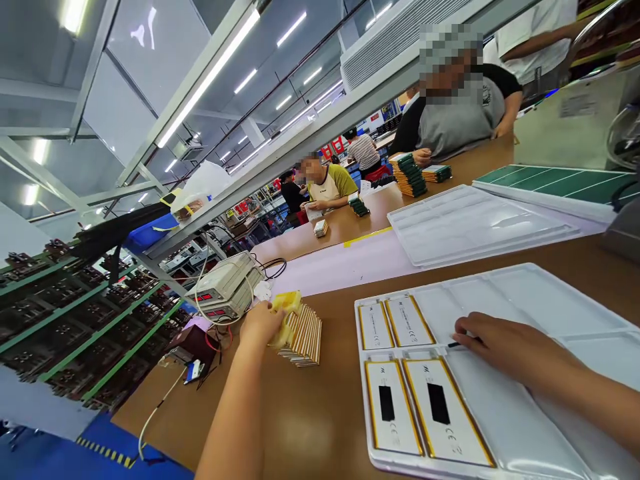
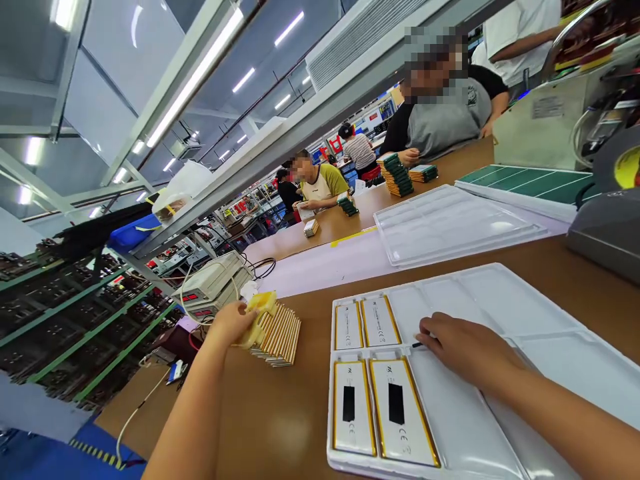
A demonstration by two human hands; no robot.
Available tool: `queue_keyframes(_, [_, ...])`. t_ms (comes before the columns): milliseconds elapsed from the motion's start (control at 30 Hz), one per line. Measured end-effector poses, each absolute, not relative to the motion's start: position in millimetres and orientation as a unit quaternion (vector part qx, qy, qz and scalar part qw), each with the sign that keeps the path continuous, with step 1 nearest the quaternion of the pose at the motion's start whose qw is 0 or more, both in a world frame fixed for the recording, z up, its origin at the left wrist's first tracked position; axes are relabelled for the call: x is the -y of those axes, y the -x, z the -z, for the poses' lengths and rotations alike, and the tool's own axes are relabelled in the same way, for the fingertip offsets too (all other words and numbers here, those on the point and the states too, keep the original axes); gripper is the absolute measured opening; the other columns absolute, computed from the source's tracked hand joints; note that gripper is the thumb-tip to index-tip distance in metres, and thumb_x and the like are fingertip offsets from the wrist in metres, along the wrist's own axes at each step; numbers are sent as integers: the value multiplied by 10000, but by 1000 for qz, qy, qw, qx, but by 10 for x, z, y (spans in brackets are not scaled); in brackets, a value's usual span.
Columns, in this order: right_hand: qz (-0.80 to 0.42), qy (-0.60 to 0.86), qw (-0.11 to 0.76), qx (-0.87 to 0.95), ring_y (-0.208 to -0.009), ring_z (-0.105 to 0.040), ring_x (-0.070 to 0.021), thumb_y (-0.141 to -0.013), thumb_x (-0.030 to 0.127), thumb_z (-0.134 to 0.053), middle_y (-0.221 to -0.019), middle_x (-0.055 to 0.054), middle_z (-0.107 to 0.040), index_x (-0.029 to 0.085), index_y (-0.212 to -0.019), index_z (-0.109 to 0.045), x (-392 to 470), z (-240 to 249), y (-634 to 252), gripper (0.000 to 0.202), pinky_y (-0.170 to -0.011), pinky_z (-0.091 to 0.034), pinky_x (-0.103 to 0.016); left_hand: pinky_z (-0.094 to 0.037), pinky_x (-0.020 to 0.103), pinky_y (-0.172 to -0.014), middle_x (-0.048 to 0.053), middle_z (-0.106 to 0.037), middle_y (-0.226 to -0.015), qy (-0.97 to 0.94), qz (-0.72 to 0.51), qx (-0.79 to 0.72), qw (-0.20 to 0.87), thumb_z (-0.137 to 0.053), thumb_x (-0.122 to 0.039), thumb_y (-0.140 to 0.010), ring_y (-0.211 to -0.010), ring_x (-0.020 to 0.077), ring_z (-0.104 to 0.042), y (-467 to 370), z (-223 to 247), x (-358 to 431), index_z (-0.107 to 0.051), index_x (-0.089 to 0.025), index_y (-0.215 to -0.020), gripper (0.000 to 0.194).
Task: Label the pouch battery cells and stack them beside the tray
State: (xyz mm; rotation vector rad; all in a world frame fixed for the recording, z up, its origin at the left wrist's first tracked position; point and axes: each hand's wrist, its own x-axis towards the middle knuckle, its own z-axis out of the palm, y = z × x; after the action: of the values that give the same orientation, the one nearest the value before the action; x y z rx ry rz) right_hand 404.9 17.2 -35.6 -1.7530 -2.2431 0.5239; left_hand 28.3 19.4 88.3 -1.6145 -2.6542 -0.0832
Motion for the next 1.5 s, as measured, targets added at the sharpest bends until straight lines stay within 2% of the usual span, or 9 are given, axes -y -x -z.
queue_keyframes(167, [-203,585,106,778,-723,-551,-195,-827,421,-240,-878,-30,-573,246,-781,-533,-189,348,-4055,344,-592,-367,-311,-395,325,-732,135,-600,-1013,508,67,859,-27,-613,-444,-553,-911,282,-547,-382,-799,-218,-557,-159,-984,519])
queue_keyframes(333, [-196,579,122,782,-697,-559,-188,-803,439,-283,-841,-16,-582,251,-745,-540,-207,369,-4066,324,-567,-379,-295,-419,297,-677,87,-627,-884,438,413,771,-209,-717,-278,-455,-845,257,-562,-412,-1054,-60,-567,-179,-876,458])
queue_keyframes(467, [-205,583,125,776,-722,-559,-194,-808,452,-264,-854,-11,-587,262,-756,-535,-210,391,-4055,335,-591,-385,-304,-440,318,-637,44,-611,-713,422,494,700,-297,-661,-328,-543,-708,217,-581,-547,-1028,70,-559,-175,-854,361])
queue_keyframes(667, [-226,578,110,776,-798,-552,-215,-733,475,-425,-926,0,-593,286,-845,-530,-237,418,-4091,243,-641,-391,-312,-460,329,-630,38,-572,-612,246,568,404,-674,-548,-318,-632,-571,153,-552,-1232,-81,-118,-570,-132,-719,206])
queue_keyframes(833, [-218,575,122,779,-771,-550,-187,-730,282,-433,-885,0,-604,264,-819,-534,-266,419,-4124,136,-648,-387,-291,-461,308,-623,52,-593,-617,148,662,311,-666,-540,-347,-653,-622,171,-571,-1475,490,-297,-581,-127,-652,224])
queue_keyframes(1067, [-219,576,124,777,-731,-539,-167,-715,227,-430,-861,21,-597,262,-777,-533,-318,417,-4153,125,-618,-376,-276,-464,324,-647,43,-600,-628,107,694,290,-650,-540,-389,-674,-635,170,-573,-1532,535,-300,-589,-151,-673,243])
queue_keyframes(1333, [-249,585,73,768,-781,-543,-182,-703,366,-494,-859,0,-611,249,-832,-561,-372,194,-4405,187,-660,-388,-268,-454,303,-545,37,-565,-567,111,648,359,-662,-558,-341,-636,-540,163,-548,-1825,403,-396,-557,-135,-647,206])
queue_keyframes(1400, [-251,582,77,770,-752,-546,-166,-756,435,-423,-825,1,-613,241,-829,-558,-311,76,-4380,248,-637,-387,-250,-454,324,-532,35,-559,-568,104,636,362,-674,-546,-296,-621,-543,174,-549,-1813,319,-384,-550,-135,-630,161])
queue_keyframes(1500, [-163,592,53,788,-713,-545,-157,-824,392,-323,-770,2,-615,233,-753,-560,-140,-87,-4236,294,-588,-361,-244,-464,373,-576,49,-571,-623,145,613,298,-717,-512,-242,-613,-620,204,-563,-1759,244,-329,-561,-128,-633,125])
